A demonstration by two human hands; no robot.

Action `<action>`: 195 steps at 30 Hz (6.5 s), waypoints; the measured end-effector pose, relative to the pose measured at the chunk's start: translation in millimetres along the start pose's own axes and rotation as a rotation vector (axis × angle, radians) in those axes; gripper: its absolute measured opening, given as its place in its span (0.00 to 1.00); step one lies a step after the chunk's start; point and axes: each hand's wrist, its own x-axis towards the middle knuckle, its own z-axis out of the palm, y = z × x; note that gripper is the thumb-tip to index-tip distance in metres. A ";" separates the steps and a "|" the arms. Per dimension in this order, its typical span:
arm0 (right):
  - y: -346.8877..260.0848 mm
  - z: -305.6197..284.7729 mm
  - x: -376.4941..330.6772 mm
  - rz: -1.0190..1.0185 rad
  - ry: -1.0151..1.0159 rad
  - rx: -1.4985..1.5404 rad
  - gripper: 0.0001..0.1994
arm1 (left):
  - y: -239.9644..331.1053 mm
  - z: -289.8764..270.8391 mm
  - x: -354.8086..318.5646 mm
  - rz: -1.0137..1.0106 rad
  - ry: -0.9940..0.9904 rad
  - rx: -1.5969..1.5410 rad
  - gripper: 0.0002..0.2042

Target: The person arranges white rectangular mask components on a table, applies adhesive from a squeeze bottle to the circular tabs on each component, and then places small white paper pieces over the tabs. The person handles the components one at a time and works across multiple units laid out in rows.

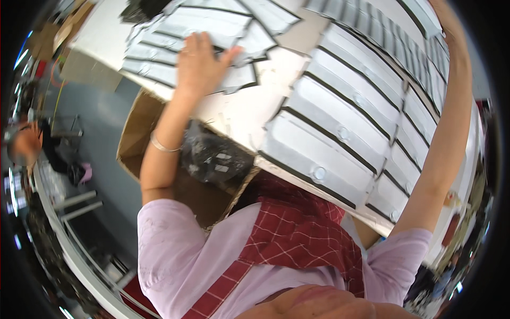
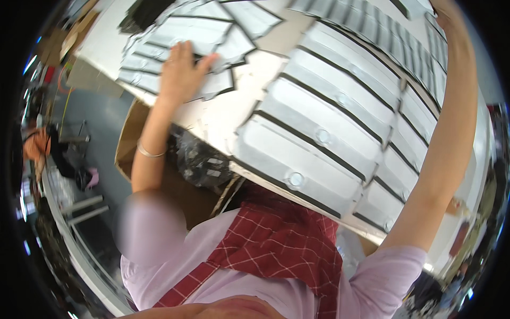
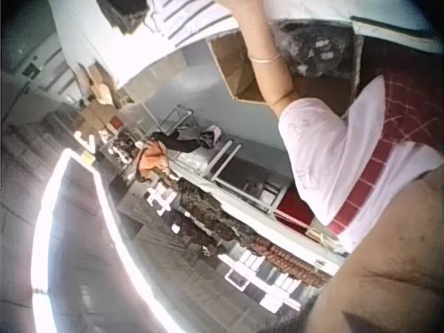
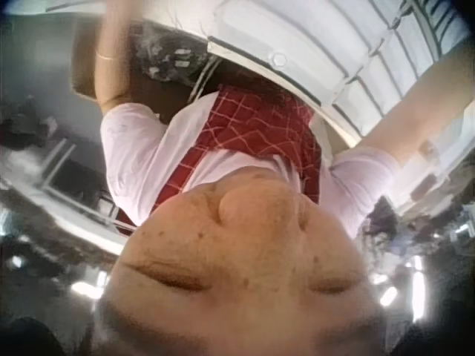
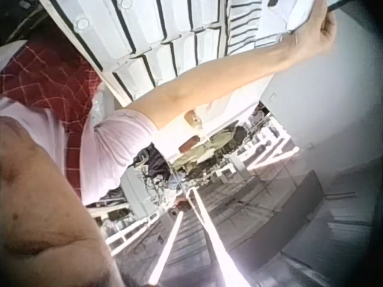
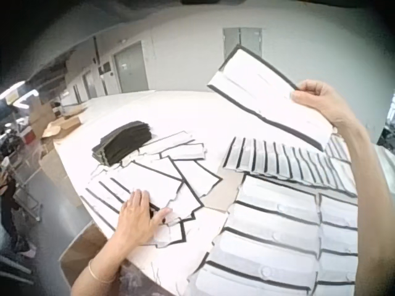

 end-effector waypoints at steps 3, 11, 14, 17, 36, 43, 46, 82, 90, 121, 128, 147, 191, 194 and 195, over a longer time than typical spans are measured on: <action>51.3 -78.0 3.2 0.154 -0.294 -0.105 0.05 | -14.5 -33.2 48.7 0.025 0.009 -0.083 0.33; 150.7 -58.7 -5.0 0.319 -0.548 0.030 0.06 | -87.1 -23.4 147.1 0.416 -0.430 -0.343 0.31; 174.7 -43.6 -0.5 0.319 -0.612 0.040 0.07 | -85.2 -23.4 152.4 0.373 -0.495 -0.282 0.34; 184.3 -35.8 3.2 0.327 -0.619 -0.023 0.08 | -84.5 -29.4 156.7 0.391 -0.499 -0.262 0.33; 33.3 25.1 -35.1 -0.402 -0.412 -0.140 0.27 | -6.6 -144.5 99.1 0.577 0.663 -0.181 0.05; 10.8 -3.1 -39.4 -0.258 -0.532 0.186 0.10 | 102.0 -153.6 102.8 0.669 0.474 -0.614 0.15; 32.8 -61.9 -53.4 -0.070 -0.336 0.104 0.12 | 117.2 -141.0 124.7 0.635 0.051 -0.720 0.22; 194.8 -249.4 -190.8 0.148 0.126 -0.738 0.16 | 372.1 14.7 162.5 0.714 -0.093 -0.577 0.35; 154.3 -331.7 -296.2 0.318 -0.222 -1.475 0.20 | 314.3 -46.9 122.7 0.811 -0.158 -0.703 0.26; 87.3 -269.9 -313.0 -0.093 0.608 0.552 0.31 | 133.2 -41.0 118.8 0.420 -0.355 -1.130 0.14; 108.0 -248.5 -305.9 -0.047 0.933 -0.037 0.24 | 96.6 -14.5 143.3 0.282 -0.288 -1.255 0.13; 87.4 -256.8 -324.1 0.005 0.985 0.359 0.26 | 107.6 -11.4 136.1 0.309 -0.331 -1.226 0.11; 62.5 -269.4 -235.0 0.195 0.588 -0.102 0.24 | 366.9 -2.4 91.9 1.276 -0.203 -0.481 0.35; 61.0 -264.3 -234.1 0.207 0.574 -0.074 0.25 | 367.8 -6.4 90.6 1.260 -0.228 -0.496 0.34; 63.1 -260.4 -234.0 0.178 0.600 -0.071 0.25 | 369.1 -5.7 90.9 1.264 -0.207 -0.492 0.34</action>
